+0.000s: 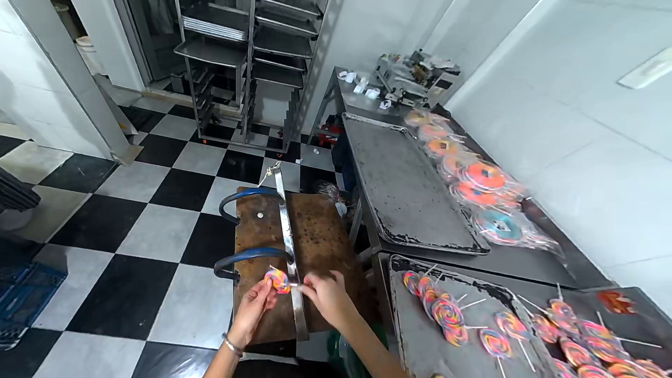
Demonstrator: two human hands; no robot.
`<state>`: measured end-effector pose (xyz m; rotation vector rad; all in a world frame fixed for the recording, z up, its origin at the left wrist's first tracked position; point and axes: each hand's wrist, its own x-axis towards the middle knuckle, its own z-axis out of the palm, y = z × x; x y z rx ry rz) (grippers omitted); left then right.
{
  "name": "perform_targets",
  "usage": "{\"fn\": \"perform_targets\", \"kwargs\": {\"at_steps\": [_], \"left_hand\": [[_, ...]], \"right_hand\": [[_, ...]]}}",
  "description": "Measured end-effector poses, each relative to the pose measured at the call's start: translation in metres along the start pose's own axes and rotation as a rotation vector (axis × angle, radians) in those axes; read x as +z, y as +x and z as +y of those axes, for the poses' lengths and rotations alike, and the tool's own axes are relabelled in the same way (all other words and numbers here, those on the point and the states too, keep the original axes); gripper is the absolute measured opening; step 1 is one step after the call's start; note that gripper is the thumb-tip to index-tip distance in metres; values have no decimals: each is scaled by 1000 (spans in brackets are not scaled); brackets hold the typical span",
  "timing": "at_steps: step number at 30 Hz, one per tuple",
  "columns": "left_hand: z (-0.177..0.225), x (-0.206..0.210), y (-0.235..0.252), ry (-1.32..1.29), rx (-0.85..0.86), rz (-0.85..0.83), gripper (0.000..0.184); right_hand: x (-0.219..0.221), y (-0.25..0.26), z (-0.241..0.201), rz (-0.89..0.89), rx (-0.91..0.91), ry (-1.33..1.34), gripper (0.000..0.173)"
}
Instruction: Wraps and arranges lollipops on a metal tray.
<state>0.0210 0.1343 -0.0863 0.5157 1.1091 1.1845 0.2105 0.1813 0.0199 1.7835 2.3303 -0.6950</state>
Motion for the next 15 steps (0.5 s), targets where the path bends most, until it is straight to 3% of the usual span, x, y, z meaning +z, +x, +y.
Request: {"fn": "perform_targets", "kwargs": {"at_steps": [3, 5, 7, 10, 15], "left_hand": [[18, 9, -30, 429, 329, 8, 21], [35, 30, -47, 505, 462, -58, 22], [50, 54, -65, 436, 475, -164, 26], [64, 78, -83, 363, 429, -271, 25], [70, 100, -94, 418, 498, -369, 19]], "right_hand": [[-9, -58, 3, 89, -66, 179, 56], [-3, -77, 11, 251, -127, 458, 59], [-1, -90, 13, 380, -144, 751, 47], [-10, -111, 15, 526, -147, 960, 23], [-23, -139, 23, 583, -187, 1071, 24]]}}
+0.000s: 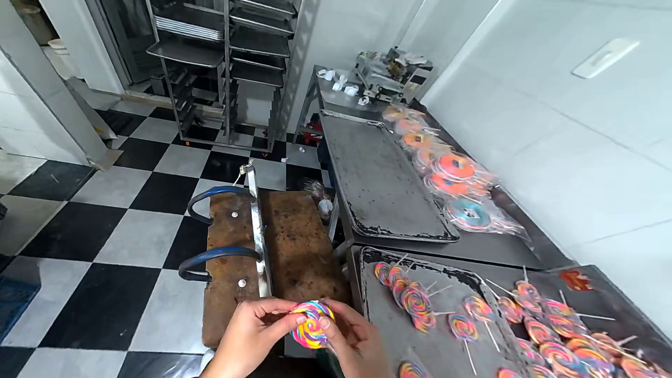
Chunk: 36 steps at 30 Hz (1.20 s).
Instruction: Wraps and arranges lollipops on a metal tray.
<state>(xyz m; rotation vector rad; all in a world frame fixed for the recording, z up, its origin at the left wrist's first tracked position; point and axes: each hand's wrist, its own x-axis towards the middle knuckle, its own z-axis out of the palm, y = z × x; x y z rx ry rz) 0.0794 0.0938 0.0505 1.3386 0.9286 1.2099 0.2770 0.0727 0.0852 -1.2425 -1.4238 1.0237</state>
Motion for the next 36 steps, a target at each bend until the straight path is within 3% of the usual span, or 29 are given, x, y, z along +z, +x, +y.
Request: {"fn": "perform_targets", "kwargs": {"at_steps": [4, 9, 24, 36], "left_hand": [[8, 14, 0, 15, 19, -49, 19], [18, 17, 0, -8, -44, -77, 19], [34, 15, -1, 33, 9, -93, 20], [38, 35, 6, -61, -66, -228, 17]], "right_hand": [[-6, -3, -3, 78, -18, 39, 15], [-10, -4, -2, 78, -37, 44, 19], [-6, -7, -17, 97, -30, 84, 13], [-25, -27, -22, 167, 33, 161, 11]]}}
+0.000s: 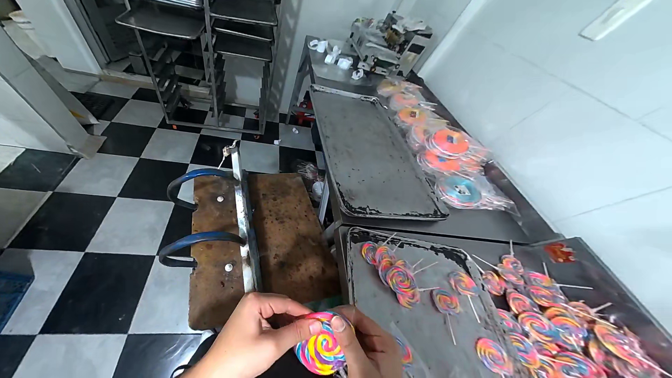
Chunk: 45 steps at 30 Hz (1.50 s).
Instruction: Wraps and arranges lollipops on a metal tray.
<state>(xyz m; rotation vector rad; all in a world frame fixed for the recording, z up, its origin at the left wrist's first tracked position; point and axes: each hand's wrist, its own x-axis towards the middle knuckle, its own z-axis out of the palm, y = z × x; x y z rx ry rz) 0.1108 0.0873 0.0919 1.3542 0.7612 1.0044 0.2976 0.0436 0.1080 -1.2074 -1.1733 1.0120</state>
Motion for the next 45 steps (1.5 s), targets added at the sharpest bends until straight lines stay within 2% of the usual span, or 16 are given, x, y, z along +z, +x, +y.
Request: {"fn": "perform_targets", "kwargs": {"at_steps": [33, 35, 37, 38, 39, 42, 43, 45], "left_hand": [[13, 33, 15, -202, -149, -249, 14], [11, 35, 20, -211, -189, -292, 14], [-5, 42, 30, -109, -200, -339, 17], [-22, 48, 38, 9, -188, -351, 18], [-44, 54, 47, 125, -185, -352, 20], [-107, 85, 88, 256, -272, -270, 21], [-121, 99, 104, 271, -292, -242, 23], [-139, 133, 142, 306, -301, -225, 30]], "right_hand": [[-39, -28, -14, 23, 72, 239, 18], [-43, -30, -13, 41, 38, 160, 17], [-65, -28, 0, 25, -60, -173, 17], [-89, -26, 13, -23, -71, -386, 31], [-118, -26, 25, -72, -8, -590, 50], [-202, -23, 65, -96, 511, -961, 107], [-221, -22, 80, -112, 648, -1044, 120], [-239, -22, 104, -168, 772, -1154, 126]]}}
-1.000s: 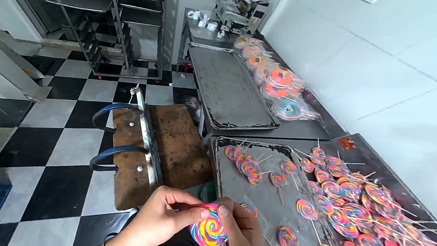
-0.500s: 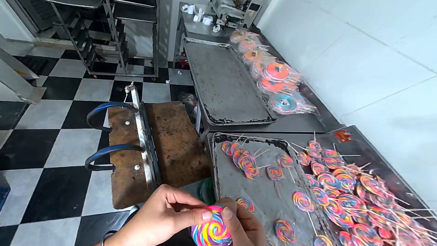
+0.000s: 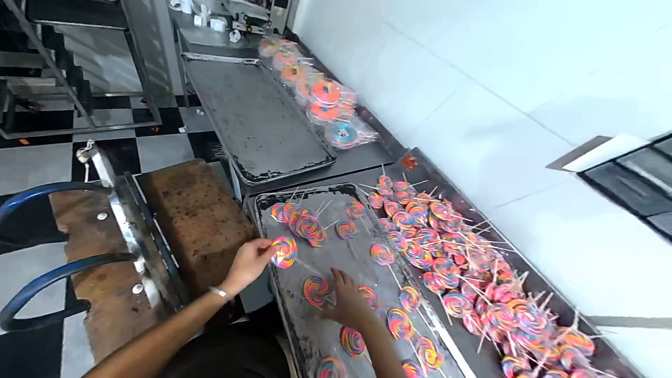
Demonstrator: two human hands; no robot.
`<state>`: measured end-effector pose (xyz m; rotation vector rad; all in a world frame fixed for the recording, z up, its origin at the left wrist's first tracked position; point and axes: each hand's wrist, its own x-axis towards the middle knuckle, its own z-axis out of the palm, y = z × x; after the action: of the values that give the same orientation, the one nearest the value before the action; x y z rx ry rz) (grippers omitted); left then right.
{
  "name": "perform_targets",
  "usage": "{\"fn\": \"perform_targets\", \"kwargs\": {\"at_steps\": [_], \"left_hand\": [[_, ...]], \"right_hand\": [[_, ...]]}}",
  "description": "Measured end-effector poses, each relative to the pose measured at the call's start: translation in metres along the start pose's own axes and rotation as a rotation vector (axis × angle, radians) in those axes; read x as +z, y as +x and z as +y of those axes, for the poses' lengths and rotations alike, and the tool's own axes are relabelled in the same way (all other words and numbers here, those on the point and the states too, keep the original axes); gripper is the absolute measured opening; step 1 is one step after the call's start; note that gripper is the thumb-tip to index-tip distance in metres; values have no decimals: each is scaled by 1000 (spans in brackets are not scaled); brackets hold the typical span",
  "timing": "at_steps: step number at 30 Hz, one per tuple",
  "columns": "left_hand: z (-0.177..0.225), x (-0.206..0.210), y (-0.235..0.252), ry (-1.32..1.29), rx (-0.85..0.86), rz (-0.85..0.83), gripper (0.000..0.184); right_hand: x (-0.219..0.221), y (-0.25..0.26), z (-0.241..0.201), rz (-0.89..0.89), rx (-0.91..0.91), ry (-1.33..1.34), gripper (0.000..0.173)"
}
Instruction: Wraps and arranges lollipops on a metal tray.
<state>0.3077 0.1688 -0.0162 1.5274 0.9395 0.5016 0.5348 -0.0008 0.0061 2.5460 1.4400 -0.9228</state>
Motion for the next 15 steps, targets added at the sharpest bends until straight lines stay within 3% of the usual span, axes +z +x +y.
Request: {"fn": "perform_targets", "kwargs": {"at_steps": [2, 4, 6, 8, 10, 12, 14, 15], "left_hand": [[2, 27, 48, -11, 1, 6, 37], [3, 47, 85, 56, -16, 3, 45], [10, 54, 90, 373, 70, -64, 69], [14, 52, 64, 750, 321, -223, 82], [1, 42, 24, 950, 772, -381, 69], [-15, 29, -8, 931, 1109, -480, 61], [-33, 19, -31, 798, 1243, -402, 39], [-37, 16, -43, 669, 1182, -314, 32]], "right_hand": [[8, 8, 3, -52, 32, -57, 113], [7, 9, -3, -113, 89, -48, 86], [9, 9, -8, -156, 130, -62, 57], [13, 9, -9, -157, 114, -79, 38], [12, 2, -11, -149, 37, -22, 34], [4, -8, -12, -156, -179, 136, 30], [-4, -18, -21, -110, -442, 148, 29], [-6, -23, -29, -21, -569, 75, 28]]}}
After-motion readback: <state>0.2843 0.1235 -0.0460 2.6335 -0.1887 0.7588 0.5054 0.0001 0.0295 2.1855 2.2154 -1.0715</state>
